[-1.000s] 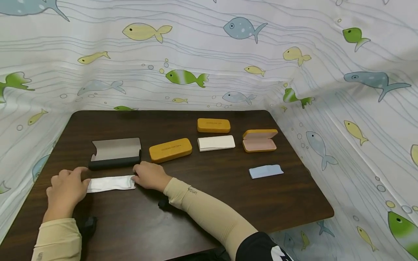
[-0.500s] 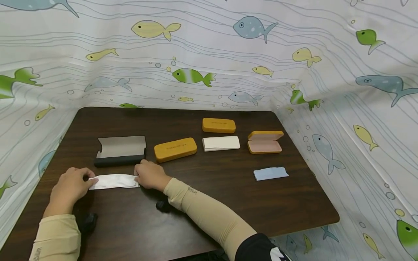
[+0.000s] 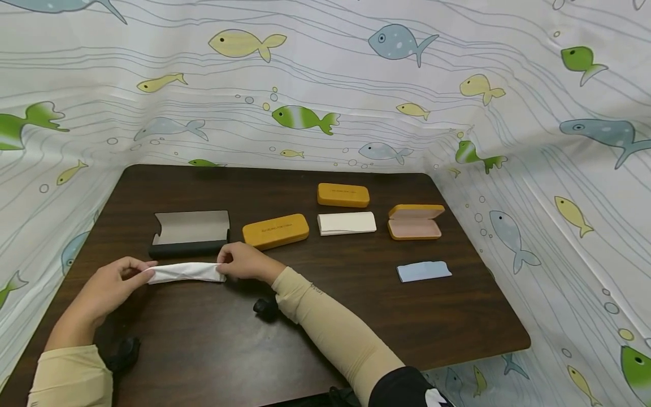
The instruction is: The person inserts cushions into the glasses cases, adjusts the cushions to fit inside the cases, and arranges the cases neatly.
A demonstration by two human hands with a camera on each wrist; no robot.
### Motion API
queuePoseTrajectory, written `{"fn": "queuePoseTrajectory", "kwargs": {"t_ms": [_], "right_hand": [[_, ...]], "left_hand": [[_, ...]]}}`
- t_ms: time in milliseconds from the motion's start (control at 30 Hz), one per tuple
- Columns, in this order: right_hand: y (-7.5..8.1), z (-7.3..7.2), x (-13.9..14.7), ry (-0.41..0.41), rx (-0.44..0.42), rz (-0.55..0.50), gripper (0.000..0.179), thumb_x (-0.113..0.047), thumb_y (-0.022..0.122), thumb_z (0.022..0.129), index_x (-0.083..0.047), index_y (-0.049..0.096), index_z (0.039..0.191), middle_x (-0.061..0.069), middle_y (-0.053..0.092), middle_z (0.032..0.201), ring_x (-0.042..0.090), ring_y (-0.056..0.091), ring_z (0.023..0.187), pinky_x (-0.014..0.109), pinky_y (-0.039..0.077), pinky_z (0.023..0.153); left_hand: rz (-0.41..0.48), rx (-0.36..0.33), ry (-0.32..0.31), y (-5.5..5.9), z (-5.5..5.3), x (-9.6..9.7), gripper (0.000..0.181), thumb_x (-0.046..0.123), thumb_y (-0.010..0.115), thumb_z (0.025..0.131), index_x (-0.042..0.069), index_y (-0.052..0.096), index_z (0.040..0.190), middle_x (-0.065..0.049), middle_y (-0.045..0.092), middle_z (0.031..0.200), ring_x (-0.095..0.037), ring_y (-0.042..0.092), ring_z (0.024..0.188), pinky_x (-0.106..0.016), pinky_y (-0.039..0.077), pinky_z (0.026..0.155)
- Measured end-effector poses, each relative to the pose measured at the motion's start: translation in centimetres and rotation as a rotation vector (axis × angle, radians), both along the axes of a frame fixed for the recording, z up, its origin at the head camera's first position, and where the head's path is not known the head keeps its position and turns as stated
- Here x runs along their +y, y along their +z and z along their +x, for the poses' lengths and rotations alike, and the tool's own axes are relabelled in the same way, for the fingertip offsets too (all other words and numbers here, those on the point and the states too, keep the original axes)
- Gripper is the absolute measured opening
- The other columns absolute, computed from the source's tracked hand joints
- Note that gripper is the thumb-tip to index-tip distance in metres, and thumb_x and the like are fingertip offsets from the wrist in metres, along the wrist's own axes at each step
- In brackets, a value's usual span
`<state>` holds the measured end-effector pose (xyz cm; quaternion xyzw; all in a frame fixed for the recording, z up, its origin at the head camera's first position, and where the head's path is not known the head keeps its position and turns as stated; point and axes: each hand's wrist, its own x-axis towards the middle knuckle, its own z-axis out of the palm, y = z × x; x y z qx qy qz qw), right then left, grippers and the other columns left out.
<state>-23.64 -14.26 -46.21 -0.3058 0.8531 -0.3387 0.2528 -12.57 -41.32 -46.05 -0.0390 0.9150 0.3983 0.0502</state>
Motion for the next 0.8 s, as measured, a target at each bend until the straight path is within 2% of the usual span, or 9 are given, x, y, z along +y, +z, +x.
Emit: {"fn": "queuePoseTrajectory", "kwargs": {"t_ms": [67,167,267,433,567,667,800], "right_hand": [[0.1,-0.2,0.4,-0.024,-0.046,-0.057,0.006,-0.017,0.067,0.099,-0.013,0.065,0.095,-0.005,0.06,0.083,0.007,0.052,0.064,0.02,0.045,0.059],[0.2,-0.4,0.8,-0.047,-0.109,-0.155,0.004,-0.012,0.067,0.099,-0.009,0.065,0.098,-0.004,0.061,0.085,0.008,0.052,0.07,0.02,0.045,0.061],[0.4,-0.5,0.9,-0.077,-0.175,-0.233,0.003,-0.007,0.067,0.099,-0.005,0.064,0.101,-0.003,0.063,0.084,0.008,0.053,0.072,0.02,0.045,0.062],[0.4,-0.8,0.8,-0.161,-0.228,-0.279,0.004,-0.004,0.066,0.099,-0.006,0.065,0.102,-0.002,0.063,0.084,0.007,0.053,0.073,0.02,0.045,0.062],[0.4,-1.0,0.7,-0.236,-0.296,-0.336,0.007,-0.003,0.063,0.1,-0.005,0.065,0.107,0.0,0.064,0.088,0.008,0.059,0.077,0.022,0.053,0.068],[0.7,-1.2,0.6,-0.27,-0.37,-0.403,0.01,-0.001,0.061,0.1,-0.003,0.064,0.11,0.004,0.065,0.09,0.013,0.065,0.078,0.034,0.061,0.076],[1.1,-1.4,0.6,-0.282,-0.431,-0.454,0.013,0.002,0.059,0.101,0.0,0.064,0.113,0.007,0.068,0.091,0.023,0.072,0.076,0.047,0.061,0.08]], "left_hand": [[0.048,0.015,0.021,0.1,0.1,0.0,0.037,0.032,0.06,0.104,-0.005,0.062,0.11,-0.019,0.071,0.109,-0.026,0.059,0.097,-0.035,0.047,0.072],[0.163,0.021,0.04,0.2,0.1,-0.1,0.034,0.029,0.061,0.104,-0.004,0.06,0.108,0.008,0.069,0.092,-0.002,0.056,0.081,-0.019,0.045,0.065],[0.295,0.017,0.029,0.1,0.0,0.0,0.029,0.024,0.06,0.104,-0.004,0.057,0.107,0.017,0.069,0.088,0.002,0.062,0.079,-0.015,0.05,0.067],[0.406,0.038,0.019,-0.2,-0.4,0.3,0.019,0.018,0.06,0.104,-0.001,0.055,0.108,0.021,0.069,0.09,-0.002,0.066,0.079,-0.017,0.056,0.068],[0.48,0.056,0.026,-0.1,-1.1,0.3,0.01,0.016,0.06,0.104,0.007,0.057,0.108,0.019,0.07,0.091,-0.005,0.067,0.078,-0.021,0.058,0.067],[0.542,0.053,0.032,0.0,-1.7,0.3,0.005,0.014,0.061,0.103,0.012,0.059,0.107,0.016,0.07,0.091,-0.007,0.068,0.077,-0.024,0.059,0.066],[0.592,0.03,0.042,0.2,-2.4,0.1,0.006,0.013,0.061,0.103,0.013,0.058,0.107,0.013,0.07,0.089,-0.008,0.068,0.076,-0.024,0.059,0.065]]}}
